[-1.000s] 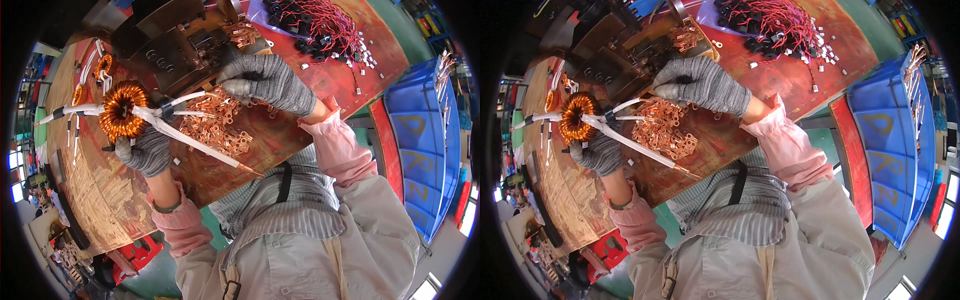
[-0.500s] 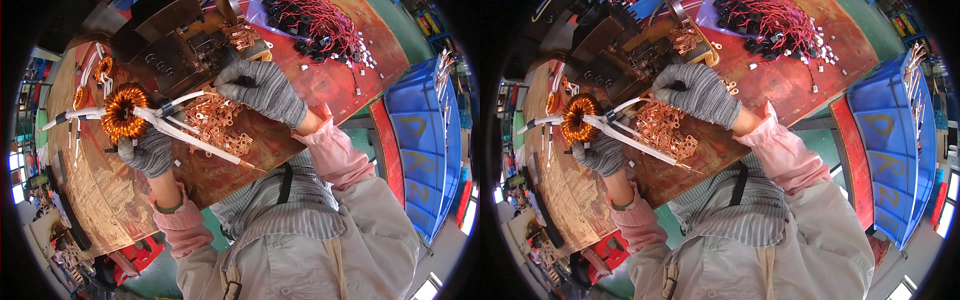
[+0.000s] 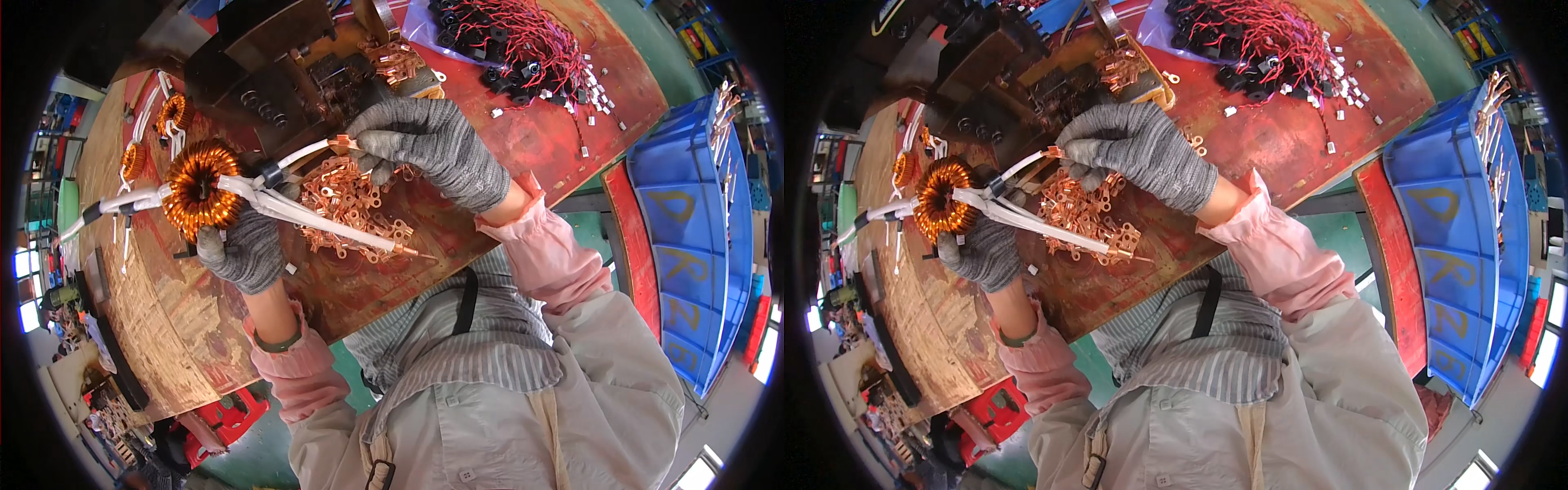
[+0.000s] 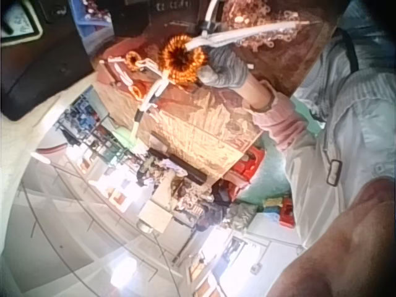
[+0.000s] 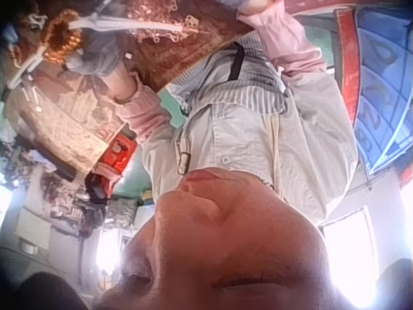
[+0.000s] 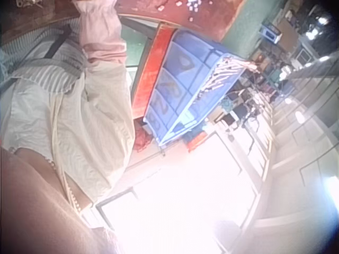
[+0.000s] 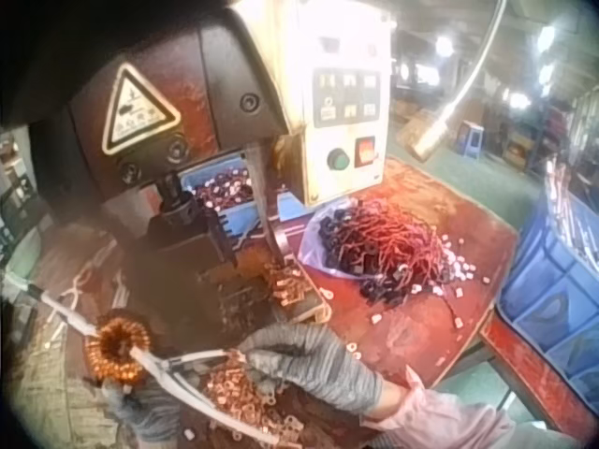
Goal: Assembling electronic components by crimping metal terminals onto the wires of a toroidal inductor using a machine.
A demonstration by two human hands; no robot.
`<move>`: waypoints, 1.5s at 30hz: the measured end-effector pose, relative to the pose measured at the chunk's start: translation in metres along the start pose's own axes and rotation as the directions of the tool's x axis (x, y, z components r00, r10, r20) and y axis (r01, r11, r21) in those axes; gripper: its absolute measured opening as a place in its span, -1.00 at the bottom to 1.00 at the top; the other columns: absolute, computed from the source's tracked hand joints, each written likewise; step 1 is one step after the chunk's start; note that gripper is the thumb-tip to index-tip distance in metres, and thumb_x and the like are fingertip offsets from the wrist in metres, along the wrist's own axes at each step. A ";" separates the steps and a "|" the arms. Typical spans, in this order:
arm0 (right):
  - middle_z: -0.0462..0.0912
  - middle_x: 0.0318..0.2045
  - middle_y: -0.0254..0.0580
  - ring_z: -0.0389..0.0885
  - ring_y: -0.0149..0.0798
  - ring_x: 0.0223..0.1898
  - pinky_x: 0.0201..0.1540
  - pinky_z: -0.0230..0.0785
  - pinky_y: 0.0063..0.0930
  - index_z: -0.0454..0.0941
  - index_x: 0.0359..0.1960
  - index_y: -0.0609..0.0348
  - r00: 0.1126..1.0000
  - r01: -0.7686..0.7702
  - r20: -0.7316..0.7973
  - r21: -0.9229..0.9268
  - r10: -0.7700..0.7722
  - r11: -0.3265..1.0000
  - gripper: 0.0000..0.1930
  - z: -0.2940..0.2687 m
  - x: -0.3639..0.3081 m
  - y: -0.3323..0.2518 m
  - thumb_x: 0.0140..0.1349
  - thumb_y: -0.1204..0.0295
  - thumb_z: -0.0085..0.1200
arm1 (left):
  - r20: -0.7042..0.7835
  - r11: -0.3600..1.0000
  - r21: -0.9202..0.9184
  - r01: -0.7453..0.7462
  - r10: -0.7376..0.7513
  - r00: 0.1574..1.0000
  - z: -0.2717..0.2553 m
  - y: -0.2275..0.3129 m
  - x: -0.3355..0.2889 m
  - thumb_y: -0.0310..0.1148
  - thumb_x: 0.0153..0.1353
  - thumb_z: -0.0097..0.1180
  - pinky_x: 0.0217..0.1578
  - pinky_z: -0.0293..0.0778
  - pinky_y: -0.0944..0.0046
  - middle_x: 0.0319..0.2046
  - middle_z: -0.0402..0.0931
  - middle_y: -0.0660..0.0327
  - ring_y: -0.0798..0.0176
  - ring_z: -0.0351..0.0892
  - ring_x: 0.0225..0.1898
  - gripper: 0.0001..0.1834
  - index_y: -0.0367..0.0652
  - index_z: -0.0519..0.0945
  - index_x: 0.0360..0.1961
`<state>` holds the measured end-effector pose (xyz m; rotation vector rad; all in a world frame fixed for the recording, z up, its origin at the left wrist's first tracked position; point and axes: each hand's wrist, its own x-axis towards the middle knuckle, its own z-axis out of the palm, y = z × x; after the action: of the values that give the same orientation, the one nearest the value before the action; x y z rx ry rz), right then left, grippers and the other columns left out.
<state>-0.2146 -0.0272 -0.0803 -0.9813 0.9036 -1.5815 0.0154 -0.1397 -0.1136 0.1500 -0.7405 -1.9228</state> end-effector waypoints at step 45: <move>0.59 -0.56 -0.25 0.53 -0.47 -0.63 -0.57 0.41 -0.61 0.54 -0.35 0.23 0.998 0.015 -0.054 -0.314 -0.033 0.949 -0.81 -0.020 0.075 0.007 0.02 0.41 0.18 | -0.106 0.924 0.334 -0.185 0.232 0.967 -0.002 -0.004 0.000 -0.32 -0.12 0.30 0.17 0.17 -0.05 0.06 0.32 0.11 0.08 0.31 0.09 -0.27 -0.18 0.27 0.12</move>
<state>-0.2416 -0.1001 -0.0831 -1.1749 1.2149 -1.5211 0.0127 -0.1393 -0.1174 0.3921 -0.9303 -1.5610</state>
